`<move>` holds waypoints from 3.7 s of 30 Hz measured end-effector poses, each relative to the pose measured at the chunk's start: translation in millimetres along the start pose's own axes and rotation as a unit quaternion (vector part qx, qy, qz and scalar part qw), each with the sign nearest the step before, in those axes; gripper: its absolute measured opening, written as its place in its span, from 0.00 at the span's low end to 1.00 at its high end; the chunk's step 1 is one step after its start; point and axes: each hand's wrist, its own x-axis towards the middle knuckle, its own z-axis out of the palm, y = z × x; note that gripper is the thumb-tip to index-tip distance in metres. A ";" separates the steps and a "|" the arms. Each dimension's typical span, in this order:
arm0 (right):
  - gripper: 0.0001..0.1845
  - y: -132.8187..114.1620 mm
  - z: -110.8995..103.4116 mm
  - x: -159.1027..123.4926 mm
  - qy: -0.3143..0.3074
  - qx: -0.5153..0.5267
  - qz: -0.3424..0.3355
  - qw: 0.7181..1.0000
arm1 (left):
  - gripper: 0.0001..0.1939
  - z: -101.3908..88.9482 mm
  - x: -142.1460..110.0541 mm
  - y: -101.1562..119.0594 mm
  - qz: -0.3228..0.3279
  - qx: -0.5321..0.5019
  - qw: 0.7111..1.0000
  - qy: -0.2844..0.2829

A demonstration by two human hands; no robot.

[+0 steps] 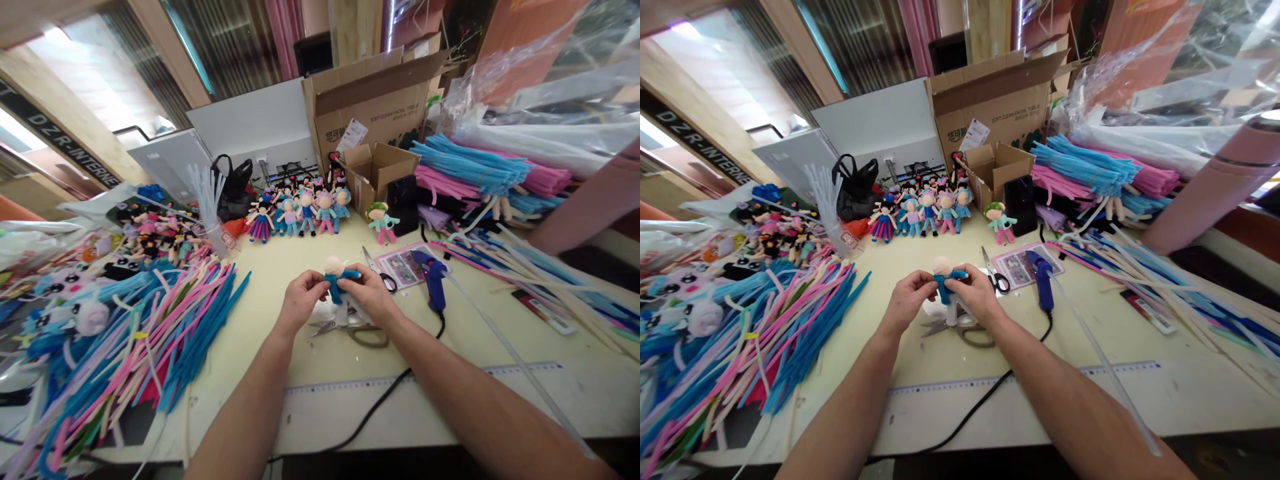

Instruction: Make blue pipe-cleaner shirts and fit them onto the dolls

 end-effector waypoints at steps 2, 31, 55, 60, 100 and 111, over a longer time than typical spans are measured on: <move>0.13 -0.1 0.4 0.0 -0.002 -0.007 0.005 1.000 | 0.10 0.0 -0.5 2.3 -0.001 -0.006 1.000 -0.012; 0.10 -10.8 17.1 -1.4 -0.015 -0.428 -0.083 0.900 | 0.06 -4.1 -5.3 -5.6 0.156 0.186 0.969 0.050; 0.09 -14.5 16.0 -5.7 -0.035 -0.396 -0.064 0.915 | 0.03 -3.5 -12.0 0.8 0.403 0.381 0.827 0.092; 0.12 -8.0 14.1 -4.3 -0.018 -0.389 -0.071 0.918 | 0.01 -5.0 -11.3 1.7 0.391 0.408 0.818 0.108; 0.12 -22.6 10.0 -6.0 -0.111 -0.202 0.008 0.973 | 0.02 -7.7 -10.2 0.7 0.338 0.276 0.897 0.073; 0.19 -14.8 7.0 -8.5 -0.042 -0.366 -0.061 0.928 | 0.01 -16.2 -2.0 -5.0 0.278 0.152 0.940 0.129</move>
